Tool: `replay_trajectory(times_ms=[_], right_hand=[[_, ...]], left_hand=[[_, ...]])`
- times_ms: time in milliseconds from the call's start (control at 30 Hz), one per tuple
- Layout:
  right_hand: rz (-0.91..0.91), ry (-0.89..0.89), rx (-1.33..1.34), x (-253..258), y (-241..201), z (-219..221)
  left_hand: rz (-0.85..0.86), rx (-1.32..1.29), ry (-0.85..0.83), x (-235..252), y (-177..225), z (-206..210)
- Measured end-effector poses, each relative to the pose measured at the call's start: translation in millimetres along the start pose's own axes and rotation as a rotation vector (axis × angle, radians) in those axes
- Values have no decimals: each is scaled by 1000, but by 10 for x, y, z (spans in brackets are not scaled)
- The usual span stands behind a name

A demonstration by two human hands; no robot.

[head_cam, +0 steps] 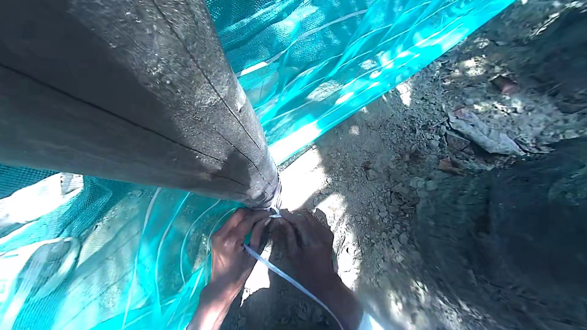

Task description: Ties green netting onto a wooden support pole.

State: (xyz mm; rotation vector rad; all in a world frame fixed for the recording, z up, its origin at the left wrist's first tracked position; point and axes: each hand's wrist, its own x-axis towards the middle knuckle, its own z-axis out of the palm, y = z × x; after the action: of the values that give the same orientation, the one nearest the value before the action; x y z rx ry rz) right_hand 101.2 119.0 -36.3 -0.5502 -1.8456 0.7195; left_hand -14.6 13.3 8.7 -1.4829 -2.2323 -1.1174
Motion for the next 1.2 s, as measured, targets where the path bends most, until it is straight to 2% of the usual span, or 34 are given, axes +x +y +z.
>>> replay_trajectory(times_ms=[167, 367, 567, 633, 733, 800, 867, 967, 1033, 1067, 1100, 1133, 1200], right_hand=[[-11, -188, -165, 80, 95, -190], [-152, -232, -246, 362, 352, -189], [-78, -272, -325, 382, 447, -55], [82, -365, -130, 315, 409, -146], [361, -486, 403, 241, 294, -367], [450, -444, 708, 221, 195, -370], [564, -348, 1067, 237, 125, -272], [858, -249, 1604, 310, 19, -129], [916, -247, 1727, 313, -41, -50], [853, -261, 1685, 306, -43, -18], [714, -288, 1500, 296, -23, 3], [497, -338, 1180, 276, 38, 0], [35, -454, 497, 265, 200, -85]], left_hand=[[130, 94, -42, 69, -64, -100], [100, 185, -83, 106, -200, -365], [8, 131, -74, 67, -238, -349], [-54, -14, -42, 16, -202, -357], [-172, -413, 54, -67, -94, -351], [-180, -583, 145, -51, -11, -296], [-122, -644, 198, -4, 48, -222], [-31, -690, 178, 57, 94, -169], [-15, -920, 119, 78, 139, -139], [-36, -1035, 68, 78, 171, -127], [-58, -1102, 12, 70, 191, -126], [-69, -1092, -37, 74, 190, -142], [-27, -916, -108, 126, 124, -218]])
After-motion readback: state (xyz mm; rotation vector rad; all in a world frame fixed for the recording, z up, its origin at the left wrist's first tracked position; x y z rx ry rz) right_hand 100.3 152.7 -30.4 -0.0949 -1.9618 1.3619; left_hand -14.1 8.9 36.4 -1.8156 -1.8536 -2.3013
